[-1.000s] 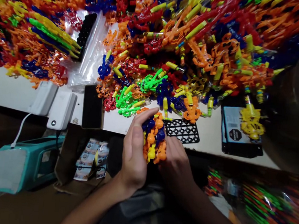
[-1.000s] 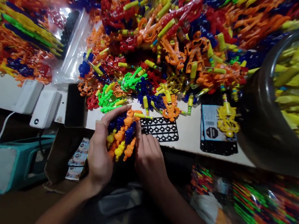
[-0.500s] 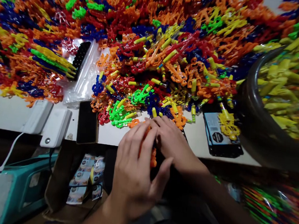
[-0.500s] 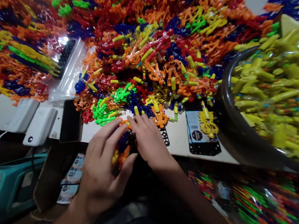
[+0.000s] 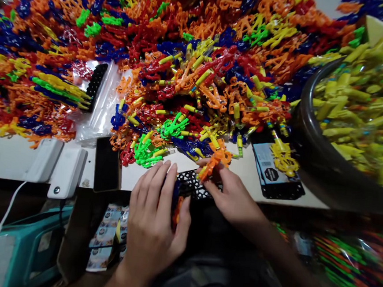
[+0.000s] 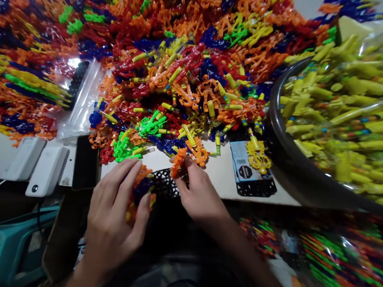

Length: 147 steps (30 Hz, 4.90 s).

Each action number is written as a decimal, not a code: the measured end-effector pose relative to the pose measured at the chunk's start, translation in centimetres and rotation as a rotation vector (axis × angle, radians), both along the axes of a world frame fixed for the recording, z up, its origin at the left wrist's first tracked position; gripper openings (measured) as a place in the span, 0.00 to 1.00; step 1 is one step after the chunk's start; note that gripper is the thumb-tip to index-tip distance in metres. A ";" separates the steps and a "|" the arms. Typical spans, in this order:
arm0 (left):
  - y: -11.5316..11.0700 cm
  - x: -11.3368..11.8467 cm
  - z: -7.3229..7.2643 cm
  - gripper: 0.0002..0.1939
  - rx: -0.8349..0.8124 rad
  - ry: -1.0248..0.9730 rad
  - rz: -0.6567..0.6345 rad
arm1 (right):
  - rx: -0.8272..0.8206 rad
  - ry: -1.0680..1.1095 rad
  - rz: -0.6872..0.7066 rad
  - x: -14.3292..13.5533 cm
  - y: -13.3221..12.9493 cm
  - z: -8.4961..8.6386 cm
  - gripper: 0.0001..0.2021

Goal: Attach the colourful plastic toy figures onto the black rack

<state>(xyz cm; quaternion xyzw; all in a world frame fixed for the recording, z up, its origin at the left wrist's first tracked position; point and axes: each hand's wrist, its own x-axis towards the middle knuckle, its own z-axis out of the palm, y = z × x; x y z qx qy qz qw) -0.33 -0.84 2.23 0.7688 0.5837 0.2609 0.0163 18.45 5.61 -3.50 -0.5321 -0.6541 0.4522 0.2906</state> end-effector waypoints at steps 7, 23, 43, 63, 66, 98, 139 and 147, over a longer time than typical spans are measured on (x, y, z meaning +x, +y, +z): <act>0.0 0.1 -0.6 0.27 -0.009 -0.048 -0.026 | 0.016 0.194 -0.037 -3.4 -1.0 -1.3 0.11; 0.3 0.5 -0.7 0.24 -0.017 -0.069 0.006 | 0.679 -0.359 0.166 -4.6 -1.3 -3.1 0.18; 0.4 0.3 -1.1 0.21 0.016 -0.121 0.023 | 0.425 -0.784 0.076 -4.5 2.8 0.4 0.15; 0.3 0.1 -1.0 0.26 0.003 -0.089 0.006 | 0.079 0.152 -0.051 -1.7 -3.0 -0.8 0.08; 0.1 0.1 -1.0 0.27 0.006 -0.129 0.012 | 0.117 0.131 -0.070 -3.1 -4.0 -2.2 0.19; 0.5 0.3 -1.0 0.22 -0.003 -0.174 0.033 | 0.694 -0.728 0.415 5.1 8.5 -0.4 0.27; 2.0 0.9 -0.7 0.19 0.004 -0.235 0.018 | 0.735 -0.484 0.022 -3.8 -6.4 -3.0 0.27; 2.0 0.4 -0.8 0.19 0.016 -0.210 -0.011 | 0.651 -0.526 0.132 -3.0 -5.9 -2.5 0.27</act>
